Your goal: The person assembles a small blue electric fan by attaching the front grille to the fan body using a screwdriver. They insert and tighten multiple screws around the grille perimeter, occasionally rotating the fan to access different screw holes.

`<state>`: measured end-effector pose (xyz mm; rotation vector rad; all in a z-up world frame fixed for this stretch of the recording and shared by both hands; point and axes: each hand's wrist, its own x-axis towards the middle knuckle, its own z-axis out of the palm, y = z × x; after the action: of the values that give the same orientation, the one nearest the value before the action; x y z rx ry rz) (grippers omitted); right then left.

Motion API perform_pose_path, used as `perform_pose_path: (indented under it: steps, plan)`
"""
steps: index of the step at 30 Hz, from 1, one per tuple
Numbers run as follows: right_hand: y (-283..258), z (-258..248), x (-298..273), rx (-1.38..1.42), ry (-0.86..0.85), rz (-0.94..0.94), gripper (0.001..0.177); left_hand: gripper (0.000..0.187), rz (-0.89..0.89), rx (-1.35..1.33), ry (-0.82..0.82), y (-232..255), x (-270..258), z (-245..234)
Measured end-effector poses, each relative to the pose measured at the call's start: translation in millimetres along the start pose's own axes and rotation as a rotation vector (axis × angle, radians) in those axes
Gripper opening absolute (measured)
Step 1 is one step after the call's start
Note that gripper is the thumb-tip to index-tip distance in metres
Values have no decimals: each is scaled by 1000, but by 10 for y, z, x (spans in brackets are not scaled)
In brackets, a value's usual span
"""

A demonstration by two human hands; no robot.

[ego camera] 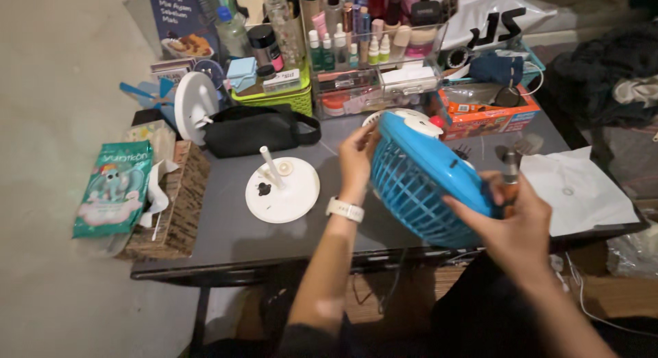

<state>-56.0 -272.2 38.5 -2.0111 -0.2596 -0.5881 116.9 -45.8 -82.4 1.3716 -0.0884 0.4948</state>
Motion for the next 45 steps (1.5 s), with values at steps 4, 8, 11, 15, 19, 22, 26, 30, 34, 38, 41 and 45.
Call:
perform_pose_path:
  steps: [4, 8, 11, 15, 19, 22, 26, 30, 34, 38, 41, 45]
  plan:
    - [-33, 381, -39, -159, 23, -97, 42, 50, -194, -216, -80, -309, -2, -75]
    - [-96, 906, -145, -342, 42, -232, 48, 86, -511, -488, -138, -441, 4, -284]
    - [-210, 1210, -230, -423, 28, -339, 46, 107, -670, -486, -62, -478, 80, -543]
    - [-366, 1411, -317, -495, -34, -443, 42, 101, -808, -570, -7, -396, 89, -723]
    - [-379, 1632, -299, -517, -29, -485, 41, 86, -798, -612, 18, -359, 71, -723]
    - [-326, 1786, -190, -537, -57, -503, 38, 75, -774, -619, 3, -431, 114, -727]
    - [-291, 1830, -132, -548, -74, -448, 39, 61, -726, -597, -41, -572, 274, -778]
    - [-195, 1776, -131, -540, -88, -389, 42, 49, -628, -520, -206, -793, 450, -879]
    - [-33, 1474, -60, -496, -49, -280, 48, 38, -356, -324, -410, -827, 481, -1368]
    - [158, 1127, -81, -421, 39, -125, 54, 33, -194, 61, -286, -512, 308, -1923]
    - [270, 1005, -139, -414, 62, -109, 50, 20, -21, 833, -290, -309, -148, -1937]
    - [341, 921, -195, -456, 69, -88, 54, 3, 248, 1377, -418, -205, -990, -1773]
